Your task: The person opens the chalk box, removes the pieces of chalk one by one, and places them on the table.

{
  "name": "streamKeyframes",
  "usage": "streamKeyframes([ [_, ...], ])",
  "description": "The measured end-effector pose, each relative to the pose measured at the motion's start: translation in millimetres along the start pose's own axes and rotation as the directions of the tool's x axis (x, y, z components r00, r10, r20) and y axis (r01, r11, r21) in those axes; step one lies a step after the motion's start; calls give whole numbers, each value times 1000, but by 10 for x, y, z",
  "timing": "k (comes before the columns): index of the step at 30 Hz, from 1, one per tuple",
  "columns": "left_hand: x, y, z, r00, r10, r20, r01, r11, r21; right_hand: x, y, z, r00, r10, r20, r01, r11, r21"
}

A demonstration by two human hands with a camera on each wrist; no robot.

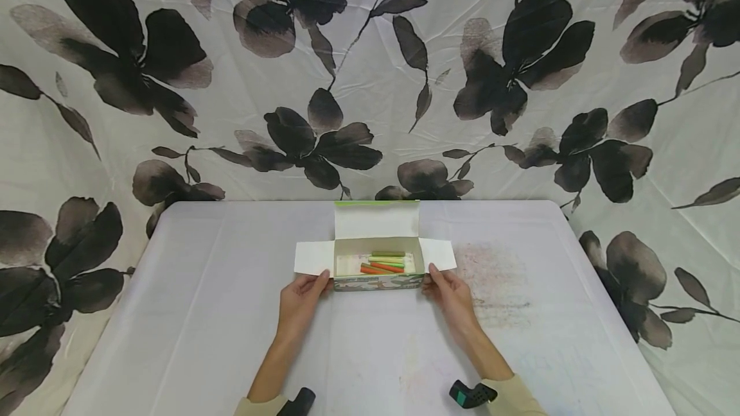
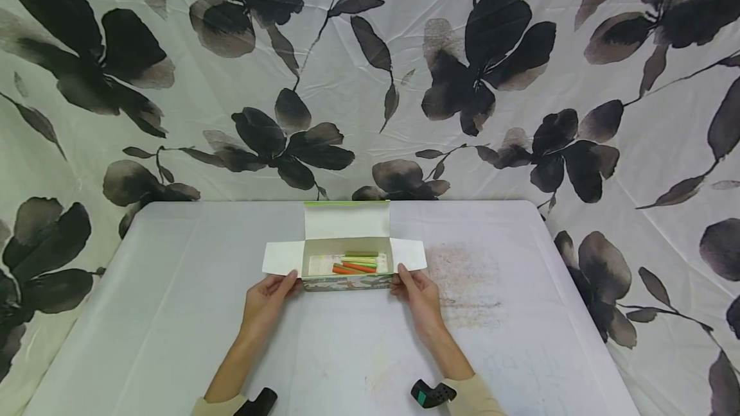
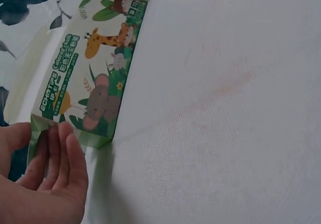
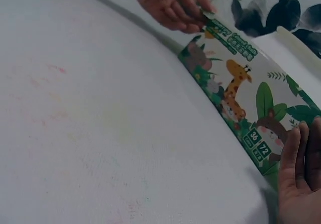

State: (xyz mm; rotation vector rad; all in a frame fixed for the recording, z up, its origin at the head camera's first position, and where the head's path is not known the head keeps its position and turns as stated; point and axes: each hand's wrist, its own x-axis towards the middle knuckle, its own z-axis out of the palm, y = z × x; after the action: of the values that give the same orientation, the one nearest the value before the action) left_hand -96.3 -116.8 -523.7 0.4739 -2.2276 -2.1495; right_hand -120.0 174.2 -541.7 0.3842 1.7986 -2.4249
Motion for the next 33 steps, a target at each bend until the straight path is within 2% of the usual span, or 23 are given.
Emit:
streamKeyframes([
  [9, -35, 1, 46, 994, -106, 7, 106, 992, -75, -23, 80, 30, 995, 94, 37, -98, 982, 161],
  [13, -30, -5, 58, 985, -167, 37, 171, 974, -151, -37, 97, 42, 991, 123, 62, -132, 974, 185],
  [16, -25, -4, 60, 978, -206, 46, 211, 962, -172, -39, 106, 49, 988, 133, 78, -145, 972, 185],
  [23, -19, -10, 56, 972, -229, 49, 234, 958, -167, -41, 100, 60, 986, 138, 92, -152, 972, 177],
  [27, -36, 1, 56, 972, -232, 48, 237, 954, -183, -48, 82, 48, 989, 119, 82, -131, 980, 152],
  [33, -87, 53, 108, 976, -213, 40, 216, 969, -122, -58, 17, 19, 996, 76, 55, -77, 996, 32],
])
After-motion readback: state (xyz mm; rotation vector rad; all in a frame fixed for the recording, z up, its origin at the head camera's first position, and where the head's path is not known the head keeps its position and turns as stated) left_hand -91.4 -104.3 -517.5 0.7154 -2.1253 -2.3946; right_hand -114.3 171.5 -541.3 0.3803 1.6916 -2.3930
